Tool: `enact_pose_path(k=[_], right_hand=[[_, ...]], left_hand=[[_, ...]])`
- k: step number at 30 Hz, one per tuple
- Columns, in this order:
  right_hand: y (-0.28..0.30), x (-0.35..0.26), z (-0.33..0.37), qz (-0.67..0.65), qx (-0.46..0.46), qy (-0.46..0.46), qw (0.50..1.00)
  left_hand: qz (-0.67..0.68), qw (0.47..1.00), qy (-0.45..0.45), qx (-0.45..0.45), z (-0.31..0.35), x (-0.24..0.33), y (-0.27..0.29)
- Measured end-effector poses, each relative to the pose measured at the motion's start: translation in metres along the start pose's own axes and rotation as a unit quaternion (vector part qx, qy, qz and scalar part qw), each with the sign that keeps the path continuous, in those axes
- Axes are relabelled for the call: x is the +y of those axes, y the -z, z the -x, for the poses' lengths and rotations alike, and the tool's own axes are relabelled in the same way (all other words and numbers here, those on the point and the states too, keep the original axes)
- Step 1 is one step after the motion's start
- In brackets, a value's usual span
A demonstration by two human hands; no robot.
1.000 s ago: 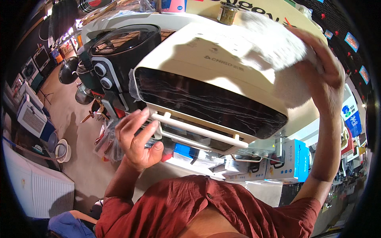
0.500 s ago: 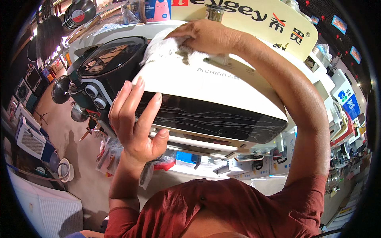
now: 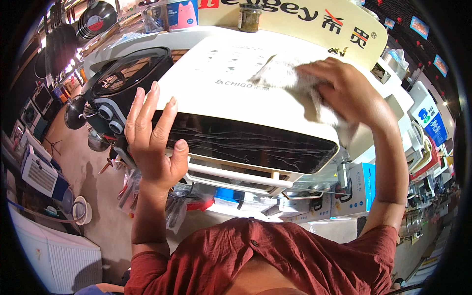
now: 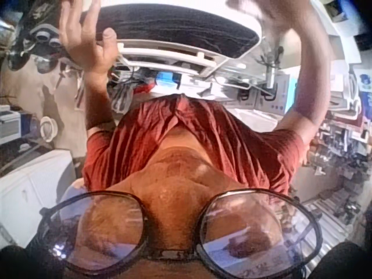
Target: The person wipes various kitchen appliances on display, including electric kettles and a larger white oven-like appliance, using a white cloth by hand.
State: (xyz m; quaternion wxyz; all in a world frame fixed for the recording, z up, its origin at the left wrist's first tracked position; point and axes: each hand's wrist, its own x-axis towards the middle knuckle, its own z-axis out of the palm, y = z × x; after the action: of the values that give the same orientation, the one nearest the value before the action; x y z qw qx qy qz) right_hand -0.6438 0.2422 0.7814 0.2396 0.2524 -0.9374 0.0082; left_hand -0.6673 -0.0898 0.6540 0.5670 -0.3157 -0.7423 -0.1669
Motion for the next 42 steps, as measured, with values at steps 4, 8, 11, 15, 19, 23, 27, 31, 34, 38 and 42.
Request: enact_pose_path(k=[4,8,11,15,19,23,27,31,34,38,42], right_hand=[[0.017,-0.058,-0.004,-0.165,-0.013,0.208,0.964],[-0.008,-0.075,-0.049,-0.249,-0.089,0.254,0.931],[-0.020,-0.066,-0.080,-0.250,-0.153,0.155,0.943],[-0.039,-0.045,-0.097,-0.158,-0.089,0.088,0.979],[-0.033,-0.018,-0.085,-0.091,-0.104,-0.015,0.990],[-0.039,0.027,-0.046,-0.116,-0.016,-0.081,0.990],[-0.028,0.022,-0.011,-0.127,0.009,-0.164,0.978],[-0.029,0.002,0.043,-0.130,0.183,-0.042,0.974],[-0.040,-0.002,0.064,-0.207,0.243,0.061,0.946],[-0.060,0.012,0.087,-0.242,0.294,0.058,0.923],[-0.065,0.036,0.114,-0.353,0.257,-0.124,0.891]], left_hand=[[-0.009,1.000,0.013,0.007,0.002,0.001,0.001],[-0.041,0.998,0.050,-0.002,0.002,0.005,-0.002],[0.098,0.990,0.082,0.059,-0.003,0.013,-0.014],[0.009,0.999,0.037,0.004,-0.001,0.004,-0.003],[-0.014,1.000,0.023,0.009,-0.004,0.005,0.001],[-0.022,1.000,0.012,0.018,-0.006,0.008,-0.005],[-0.040,0.999,0.020,0.015,-0.007,0.008,0.002],[-0.025,0.999,0.020,0.020,-0.009,0.010,-0.001],[-0.024,0.999,0.022,0.020,-0.008,0.011,-0.002],[-0.011,0.998,0.057,0.015,-0.005,0.010,0.000],[-0.009,0.998,0.060,0.009,-0.009,0.014,0.002]])
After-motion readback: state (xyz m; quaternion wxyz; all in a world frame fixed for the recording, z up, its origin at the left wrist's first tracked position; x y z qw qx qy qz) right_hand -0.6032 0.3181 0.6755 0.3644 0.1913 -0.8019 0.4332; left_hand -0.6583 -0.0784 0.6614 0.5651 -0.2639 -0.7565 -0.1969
